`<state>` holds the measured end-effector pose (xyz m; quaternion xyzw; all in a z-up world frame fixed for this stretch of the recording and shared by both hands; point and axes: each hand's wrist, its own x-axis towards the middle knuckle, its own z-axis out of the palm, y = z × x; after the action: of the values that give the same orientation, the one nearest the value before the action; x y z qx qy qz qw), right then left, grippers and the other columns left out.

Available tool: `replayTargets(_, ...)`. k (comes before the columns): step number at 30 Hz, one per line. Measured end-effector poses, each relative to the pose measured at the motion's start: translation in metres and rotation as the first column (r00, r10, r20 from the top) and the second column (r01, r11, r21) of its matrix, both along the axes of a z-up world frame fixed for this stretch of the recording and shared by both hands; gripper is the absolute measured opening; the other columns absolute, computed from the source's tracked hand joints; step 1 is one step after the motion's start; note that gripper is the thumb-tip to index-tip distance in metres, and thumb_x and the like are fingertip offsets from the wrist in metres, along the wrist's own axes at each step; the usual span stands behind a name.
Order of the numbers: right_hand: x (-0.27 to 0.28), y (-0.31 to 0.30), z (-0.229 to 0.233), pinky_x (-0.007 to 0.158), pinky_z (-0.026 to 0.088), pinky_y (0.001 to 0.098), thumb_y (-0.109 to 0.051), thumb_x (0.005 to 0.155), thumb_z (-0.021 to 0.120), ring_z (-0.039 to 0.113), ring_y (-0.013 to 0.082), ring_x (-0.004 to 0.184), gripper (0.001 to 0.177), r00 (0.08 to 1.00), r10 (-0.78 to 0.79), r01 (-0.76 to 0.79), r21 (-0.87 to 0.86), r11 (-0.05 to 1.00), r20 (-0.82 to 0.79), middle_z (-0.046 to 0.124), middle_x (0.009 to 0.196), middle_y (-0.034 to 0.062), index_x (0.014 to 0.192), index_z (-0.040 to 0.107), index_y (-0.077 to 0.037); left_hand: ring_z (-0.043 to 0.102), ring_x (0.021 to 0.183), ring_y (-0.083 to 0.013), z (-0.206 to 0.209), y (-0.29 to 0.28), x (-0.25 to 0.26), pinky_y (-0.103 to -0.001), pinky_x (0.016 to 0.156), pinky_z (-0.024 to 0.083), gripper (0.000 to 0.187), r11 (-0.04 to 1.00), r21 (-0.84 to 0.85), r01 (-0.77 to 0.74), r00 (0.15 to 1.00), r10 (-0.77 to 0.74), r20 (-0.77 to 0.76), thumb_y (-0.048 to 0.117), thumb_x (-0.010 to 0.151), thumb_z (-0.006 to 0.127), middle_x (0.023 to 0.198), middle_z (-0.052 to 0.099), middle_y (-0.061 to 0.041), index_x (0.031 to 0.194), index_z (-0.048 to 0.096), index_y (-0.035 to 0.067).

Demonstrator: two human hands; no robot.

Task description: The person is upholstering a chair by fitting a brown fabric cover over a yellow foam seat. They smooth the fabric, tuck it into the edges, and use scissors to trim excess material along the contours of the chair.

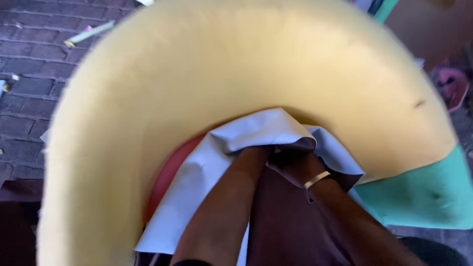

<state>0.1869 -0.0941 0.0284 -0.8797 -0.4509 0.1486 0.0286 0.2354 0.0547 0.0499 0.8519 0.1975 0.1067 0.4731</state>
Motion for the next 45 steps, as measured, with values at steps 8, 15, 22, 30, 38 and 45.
replayTargets(8,-0.023,-0.023,-0.007,0.103,0.049,0.0482,-0.045,0.096,0.059,0.062,0.0345,0.121,0.047,0.988,-0.071,0.014,0.371,0.928,0.140,0.068,0.128,0.0155,0.129,0.065,-0.011,0.051,0.138,-0.0352,0.026,-0.076,-0.209,-0.048,0.115,0.042,0.049,1.000,-0.001,-0.028,1.000,0.027,-0.006,0.036,0.099,0.054,0.146,0.060,-0.018,0.141,0.062,0.011)
replayTargets(15,-0.069,-0.009,0.046,0.107,0.051,0.0510,-0.041,0.101,0.055,0.064,0.0369,0.122,0.045,0.978,0.009,-0.060,0.243,0.968,0.206,0.069,0.130,0.0160,0.132,0.067,-0.011,0.041,0.140,-0.0422,0.027,-0.116,-0.414,-0.057,0.113,0.026,0.079,0.919,0.305,-0.249,0.900,0.336,-0.278,0.053,0.086,0.063,0.152,0.046,-0.024,0.149,0.044,0.009)
replayTargets(22,-0.186,0.003,0.041,0.115,0.024,0.0586,-0.056,0.084,0.061,0.029,0.0425,0.146,0.085,0.897,0.380,-0.416,0.144,0.898,0.225,0.034,0.160,0.0206,0.155,0.040,-0.015,0.049,0.131,-0.0451,0.000,-0.014,-0.401,-0.053,0.111,0.035,0.058,0.933,0.239,-0.269,0.932,0.315,-0.179,0.046,0.098,0.056,0.139,0.057,-0.027,0.139,0.056,0.005)
replayTargets(30,-0.172,0.090,0.029,0.124,0.022,0.0458,-0.044,0.083,0.065,0.033,0.0310,0.149,0.088,0.819,0.559,-0.564,0.005,0.826,0.127,0.035,0.161,0.0163,0.155,0.033,-0.004,0.056,0.125,-0.0439,-0.014,0.012,-0.384,-0.054,0.109,0.042,0.052,0.851,0.411,-0.328,0.934,0.358,0.004,0.032,0.093,0.055,0.135,0.062,-0.023,0.139,0.058,0.007)
replayTargets(38,-0.129,0.141,0.028,0.122,0.025,0.0442,-0.058,0.073,0.072,0.042,0.0307,0.141,0.092,0.830,0.540,-0.526,-0.126,0.841,0.139,0.049,0.149,0.0166,0.146,0.048,-0.008,0.062,0.115,-0.0434,-0.050,0.033,-0.354,-0.055,0.103,0.047,0.035,0.805,0.487,-0.339,0.916,0.400,-0.025,0.031,0.095,0.055,0.120,0.066,-0.021,0.118,0.067,0.008)
replayTargets(45,-0.111,0.156,0.005,0.115,0.027,0.0480,-0.055,0.066,0.075,0.042,0.0385,0.138,0.087,0.805,0.521,-0.531,-0.047,0.846,0.283,0.050,0.147,0.0192,0.139,0.054,-0.012,0.066,0.105,-0.0452,-0.081,0.047,-0.327,-0.055,0.091,0.051,0.029,0.708,0.541,-0.454,0.887,0.414,0.204,0.028,0.091,0.060,0.111,0.070,-0.022,0.110,0.068,0.007)
